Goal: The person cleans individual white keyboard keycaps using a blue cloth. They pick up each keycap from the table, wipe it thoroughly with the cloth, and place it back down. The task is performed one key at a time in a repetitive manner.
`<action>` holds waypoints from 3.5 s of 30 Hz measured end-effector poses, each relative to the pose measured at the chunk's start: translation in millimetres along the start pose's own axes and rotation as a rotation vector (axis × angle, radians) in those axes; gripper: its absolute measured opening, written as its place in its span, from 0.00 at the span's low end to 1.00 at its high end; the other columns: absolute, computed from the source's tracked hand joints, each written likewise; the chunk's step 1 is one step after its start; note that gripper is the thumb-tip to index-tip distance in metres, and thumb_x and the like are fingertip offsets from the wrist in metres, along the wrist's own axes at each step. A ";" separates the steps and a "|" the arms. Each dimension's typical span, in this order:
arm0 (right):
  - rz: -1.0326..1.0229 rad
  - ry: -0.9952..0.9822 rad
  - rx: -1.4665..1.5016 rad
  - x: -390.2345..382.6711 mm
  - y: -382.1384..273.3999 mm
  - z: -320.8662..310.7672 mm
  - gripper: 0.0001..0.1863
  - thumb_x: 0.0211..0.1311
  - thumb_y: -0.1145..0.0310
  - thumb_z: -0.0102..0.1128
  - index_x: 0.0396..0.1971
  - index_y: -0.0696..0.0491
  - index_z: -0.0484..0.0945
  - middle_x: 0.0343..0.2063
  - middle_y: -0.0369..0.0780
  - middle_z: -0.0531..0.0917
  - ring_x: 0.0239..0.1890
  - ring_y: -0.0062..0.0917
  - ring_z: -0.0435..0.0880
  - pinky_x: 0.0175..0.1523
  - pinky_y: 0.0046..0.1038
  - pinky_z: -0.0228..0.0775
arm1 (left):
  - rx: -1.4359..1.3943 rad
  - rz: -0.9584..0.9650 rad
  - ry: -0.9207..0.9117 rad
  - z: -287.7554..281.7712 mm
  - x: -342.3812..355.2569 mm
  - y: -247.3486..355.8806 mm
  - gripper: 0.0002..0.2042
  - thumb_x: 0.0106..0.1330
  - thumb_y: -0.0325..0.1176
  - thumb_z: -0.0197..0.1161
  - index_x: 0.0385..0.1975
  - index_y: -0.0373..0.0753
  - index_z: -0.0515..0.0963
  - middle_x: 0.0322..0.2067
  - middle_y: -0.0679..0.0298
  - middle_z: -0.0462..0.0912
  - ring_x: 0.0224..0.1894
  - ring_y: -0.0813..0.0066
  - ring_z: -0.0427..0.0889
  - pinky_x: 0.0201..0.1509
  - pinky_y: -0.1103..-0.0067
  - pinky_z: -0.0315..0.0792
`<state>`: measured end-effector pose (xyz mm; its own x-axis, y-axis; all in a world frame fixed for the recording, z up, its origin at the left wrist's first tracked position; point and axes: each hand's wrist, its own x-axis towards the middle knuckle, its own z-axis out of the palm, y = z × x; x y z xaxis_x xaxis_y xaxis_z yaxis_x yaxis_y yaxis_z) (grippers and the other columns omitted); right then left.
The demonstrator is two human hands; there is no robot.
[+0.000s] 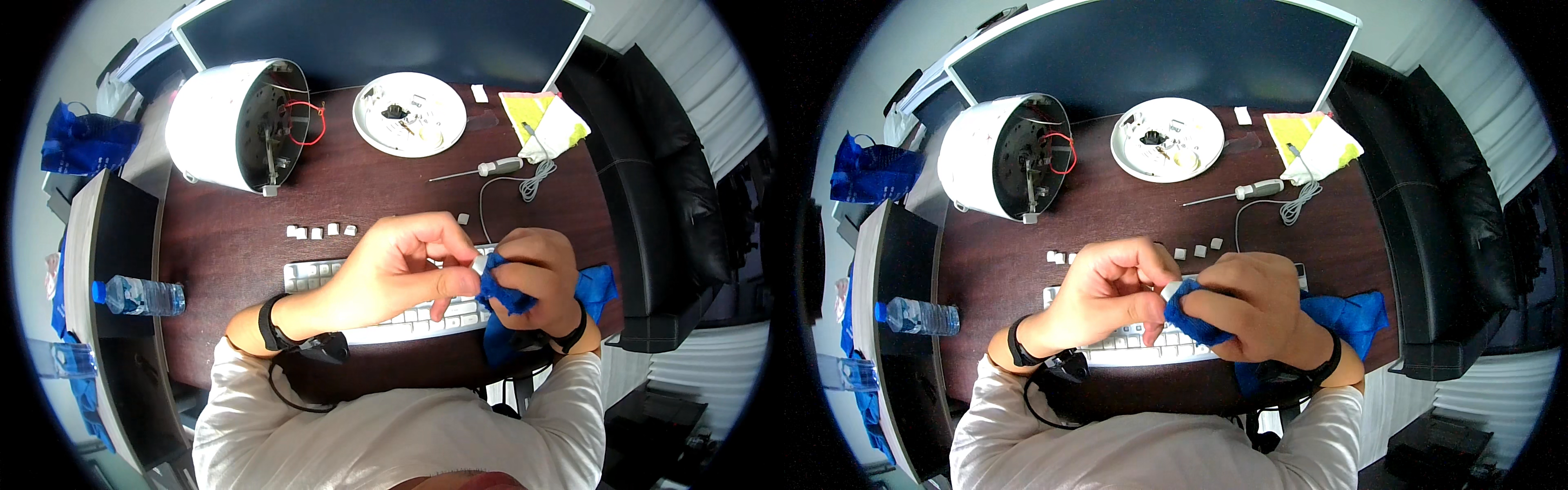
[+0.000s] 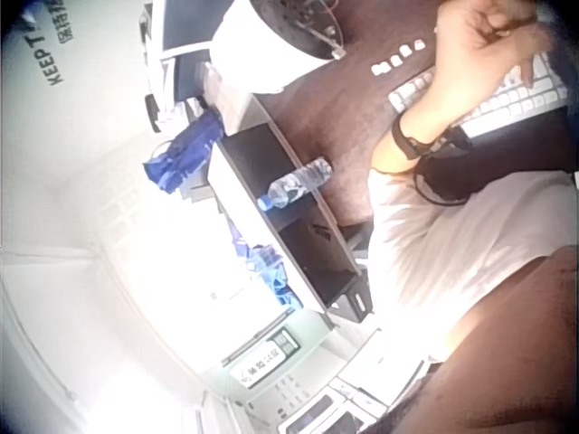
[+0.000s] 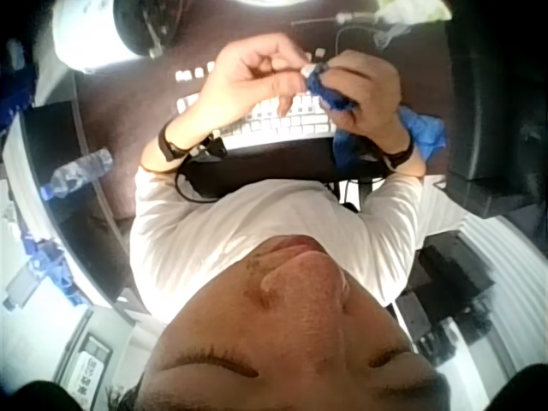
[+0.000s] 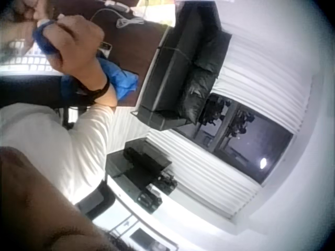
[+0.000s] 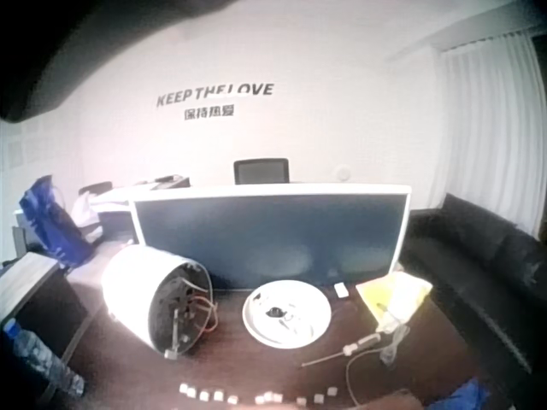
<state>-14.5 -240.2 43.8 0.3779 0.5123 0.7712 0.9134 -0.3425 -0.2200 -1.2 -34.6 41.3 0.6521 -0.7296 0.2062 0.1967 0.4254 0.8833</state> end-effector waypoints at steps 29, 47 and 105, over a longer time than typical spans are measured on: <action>0.368 0.139 0.389 6.5 -10.6 2.9 0.11 0.51 0.76 0.58 0.35 0.59 0.74 0.23 0.42 0.77 0.21 0.22 0.76 0.25 0.20 0.64 | 0.920 0.547 0.262 4.3 0.2 -0.4 0.15 0.48 0.24 0.70 0.38 0.33 0.78 0.29 0.60 0.79 0.24 0.81 0.76 0.27 0.85 0.69; 0.634 0.032 0.668 2.3 -9.6 12.6 0.09 0.57 0.68 0.57 0.33 0.59 0.75 0.20 0.37 0.77 0.20 0.14 0.73 0.24 0.18 0.63 | 0.831 0.664 0.295 -0.8 1.5 -3.2 0.15 0.45 0.25 0.72 0.35 0.33 0.79 0.27 0.62 0.78 0.24 0.81 0.75 0.25 0.85 0.68; 0.419 0.142 0.119 1.6 -12.3 14.8 0.11 0.45 0.77 0.62 0.32 0.59 0.74 0.23 0.43 0.78 0.21 0.30 0.80 0.25 0.24 0.68 | 0.461 0.182 0.441 0.8 -3.1 11.4 0.06 0.56 0.22 0.64 0.31 0.31 0.74 0.25 0.66 0.80 0.28 0.89 0.76 0.33 0.90 0.71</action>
<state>-23.0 -223.5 38.8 0.7018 0.2331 0.6732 0.7001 -0.4005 -0.5912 -1.6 -28.0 51.1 0.9031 -0.3387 0.2639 -0.2145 0.1766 0.9606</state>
